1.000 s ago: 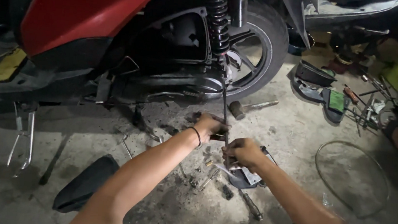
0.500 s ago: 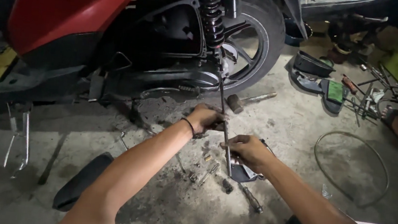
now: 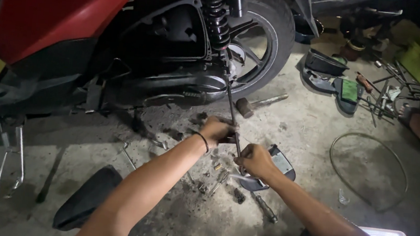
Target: Repairing a motorcycle's rear wheel assembly using a metal rod and hammer to drive a component
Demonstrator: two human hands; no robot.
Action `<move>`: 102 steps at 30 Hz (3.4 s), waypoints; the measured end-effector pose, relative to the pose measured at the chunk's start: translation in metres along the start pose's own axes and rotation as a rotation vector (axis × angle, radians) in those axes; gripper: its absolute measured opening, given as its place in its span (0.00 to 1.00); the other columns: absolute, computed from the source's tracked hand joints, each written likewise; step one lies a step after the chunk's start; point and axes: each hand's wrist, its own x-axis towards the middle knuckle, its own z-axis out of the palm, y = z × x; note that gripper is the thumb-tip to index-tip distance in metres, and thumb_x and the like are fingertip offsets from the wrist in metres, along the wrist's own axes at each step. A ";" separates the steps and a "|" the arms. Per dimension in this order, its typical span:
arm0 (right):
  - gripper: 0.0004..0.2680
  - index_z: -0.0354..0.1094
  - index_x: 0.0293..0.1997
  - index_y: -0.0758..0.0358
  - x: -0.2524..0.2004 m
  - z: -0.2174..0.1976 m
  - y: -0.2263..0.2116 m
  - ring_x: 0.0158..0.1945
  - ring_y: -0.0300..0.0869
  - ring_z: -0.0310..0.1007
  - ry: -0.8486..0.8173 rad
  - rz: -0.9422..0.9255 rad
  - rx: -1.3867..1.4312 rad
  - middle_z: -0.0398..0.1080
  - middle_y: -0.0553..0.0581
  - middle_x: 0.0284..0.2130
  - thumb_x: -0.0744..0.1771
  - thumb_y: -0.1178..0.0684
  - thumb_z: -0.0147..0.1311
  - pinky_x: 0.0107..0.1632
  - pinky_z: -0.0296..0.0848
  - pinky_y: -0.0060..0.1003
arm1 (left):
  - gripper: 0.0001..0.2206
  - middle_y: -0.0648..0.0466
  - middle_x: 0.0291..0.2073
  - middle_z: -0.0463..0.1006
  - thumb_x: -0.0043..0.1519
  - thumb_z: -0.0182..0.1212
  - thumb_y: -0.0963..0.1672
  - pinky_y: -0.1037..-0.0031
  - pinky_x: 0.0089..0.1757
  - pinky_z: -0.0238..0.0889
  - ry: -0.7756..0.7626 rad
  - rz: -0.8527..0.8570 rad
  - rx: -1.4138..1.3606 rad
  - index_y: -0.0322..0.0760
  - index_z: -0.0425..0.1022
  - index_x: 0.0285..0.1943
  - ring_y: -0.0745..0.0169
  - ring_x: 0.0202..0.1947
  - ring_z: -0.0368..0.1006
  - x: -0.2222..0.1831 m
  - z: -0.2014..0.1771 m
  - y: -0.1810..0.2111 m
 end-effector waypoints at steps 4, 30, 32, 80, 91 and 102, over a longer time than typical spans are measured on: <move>0.15 0.79 0.37 0.57 0.001 -0.002 0.006 0.40 0.56 0.81 -0.043 -0.028 0.099 0.79 0.63 0.28 0.56 0.41 0.69 0.41 0.76 0.45 | 0.18 0.33 0.35 0.79 0.54 0.68 0.33 0.56 0.34 0.79 -0.001 -0.038 0.012 0.18 0.73 0.54 0.41 0.29 0.80 -0.004 0.000 0.009; 0.10 0.79 0.36 0.67 -0.045 0.000 -0.020 0.30 0.47 0.75 0.027 -0.134 0.678 0.76 0.65 0.24 0.58 0.52 0.64 0.35 0.71 0.36 | 0.26 0.34 0.49 0.81 0.44 0.81 0.43 0.52 0.52 0.71 0.239 0.124 0.493 0.22 0.80 0.49 0.38 0.55 0.75 -0.038 0.017 0.022; 0.10 0.80 0.35 0.65 -0.030 0.007 -0.004 0.31 0.48 0.77 0.056 -0.144 0.661 0.77 0.65 0.25 0.57 0.51 0.66 0.36 0.72 0.38 | 0.23 0.33 0.45 0.81 0.47 0.78 0.40 0.56 0.44 0.74 0.199 0.109 0.331 0.21 0.79 0.50 0.40 0.46 0.78 -0.032 0.013 0.018; 0.10 0.79 0.37 0.53 -0.024 -0.007 -0.029 0.37 0.50 0.82 0.142 0.083 0.176 0.78 0.57 0.24 0.58 0.45 0.68 0.40 0.75 0.40 | 0.13 0.34 0.35 0.81 0.53 0.66 0.34 0.56 0.30 0.78 0.147 0.125 0.248 0.27 0.80 0.46 0.36 0.33 0.81 0.039 0.005 -0.014; 0.13 0.78 0.40 0.70 -0.019 0.017 -0.007 0.26 0.48 0.75 0.082 0.040 0.739 0.74 0.66 0.23 0.57 0.54 0.69 0.25 0.74 0.39 | 0.21 0.40 0.47 0.83 0.47 0.76 0.43 0.55 0.49 0.75 0.218 0.085 0.685 0.28 0.81 0.49 0.42 0.53 0.77 -0.021 0.014 0.025; 0.08 0.80 0.38 0.65 -0.018 -0.014 -0.029 0.31 0.50 0.82 0.147 0.089 0.410 0.79 0.66 0.27 0.62 0.53 0.64 0.32 0.81 0.39 | 0.13 0.30 0.30 0.80 0.47 0.73 0.35 0.60 0.24 0.70 0.196 0.121 0.198 0.15 0.78 0.38 0.39 0.28 0.80 -0.005 0.022 0.019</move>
